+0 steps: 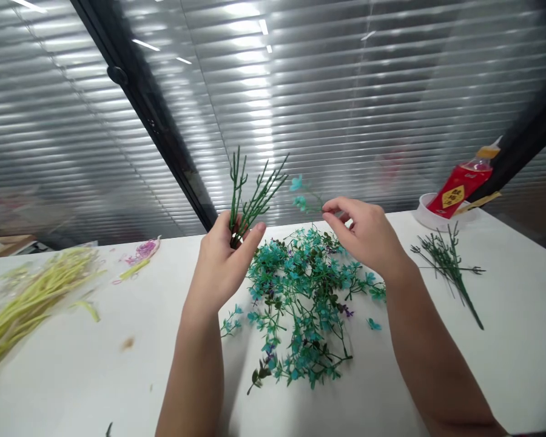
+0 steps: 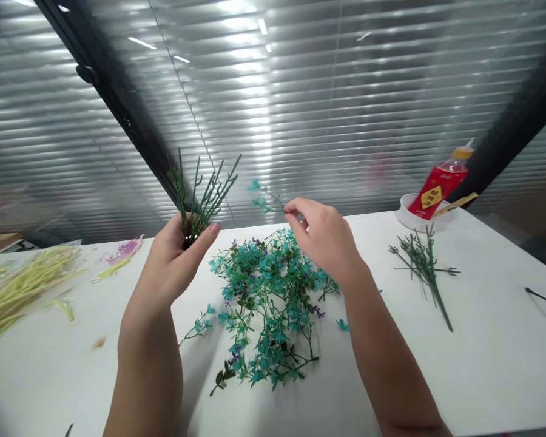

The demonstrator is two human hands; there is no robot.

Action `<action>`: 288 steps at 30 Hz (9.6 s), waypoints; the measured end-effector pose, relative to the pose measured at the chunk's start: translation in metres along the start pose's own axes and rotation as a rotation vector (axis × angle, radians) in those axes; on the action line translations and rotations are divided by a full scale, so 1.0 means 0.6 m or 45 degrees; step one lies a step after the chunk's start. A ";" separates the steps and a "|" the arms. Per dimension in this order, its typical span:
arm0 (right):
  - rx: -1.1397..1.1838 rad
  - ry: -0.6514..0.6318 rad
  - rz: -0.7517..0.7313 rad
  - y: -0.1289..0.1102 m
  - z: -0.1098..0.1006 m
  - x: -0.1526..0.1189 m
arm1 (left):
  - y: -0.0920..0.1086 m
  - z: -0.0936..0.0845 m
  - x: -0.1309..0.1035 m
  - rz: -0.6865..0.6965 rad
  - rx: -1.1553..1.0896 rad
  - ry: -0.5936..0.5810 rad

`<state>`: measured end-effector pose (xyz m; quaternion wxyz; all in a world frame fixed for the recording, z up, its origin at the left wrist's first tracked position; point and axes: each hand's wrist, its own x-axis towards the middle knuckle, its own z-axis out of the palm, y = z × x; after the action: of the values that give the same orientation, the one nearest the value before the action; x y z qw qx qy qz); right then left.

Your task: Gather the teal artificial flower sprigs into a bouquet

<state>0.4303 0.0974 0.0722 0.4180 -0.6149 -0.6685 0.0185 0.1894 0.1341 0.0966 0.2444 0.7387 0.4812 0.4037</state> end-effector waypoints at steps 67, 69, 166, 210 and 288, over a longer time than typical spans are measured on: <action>1.299 -0.004 0.226 -0.035 -0.005 -0.010 | 0.030 -0.007 -0.023 0.183 0.301 0.064; 1.273 0.011 0.206 -0.036 -0.005 -0.011 | 0.029 -0.006 -0.022 0.175 0.301 0.066; 0.511 -0.473 -0.063 -0.006 -0.029 -0.008 | -0.010 -0.020 -0.003 0.159 0.322 0.100; 1.047 -0.020 -0.274 -0.059 0.064 -0.018 | 0.033 0.028 -0.039 0.423 -0.195 0.020; 1.418 0.181 0.262 -0.046 -0.004 -0.010 | 0.043 0.006 -0.068 0.519 0.233 -0.075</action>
<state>0.4088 0.0843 0.0854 0.7192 -0.3634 -0.4645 0.3673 0.1970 0.0865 0.0995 0.1036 0.8512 0.3493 0.3777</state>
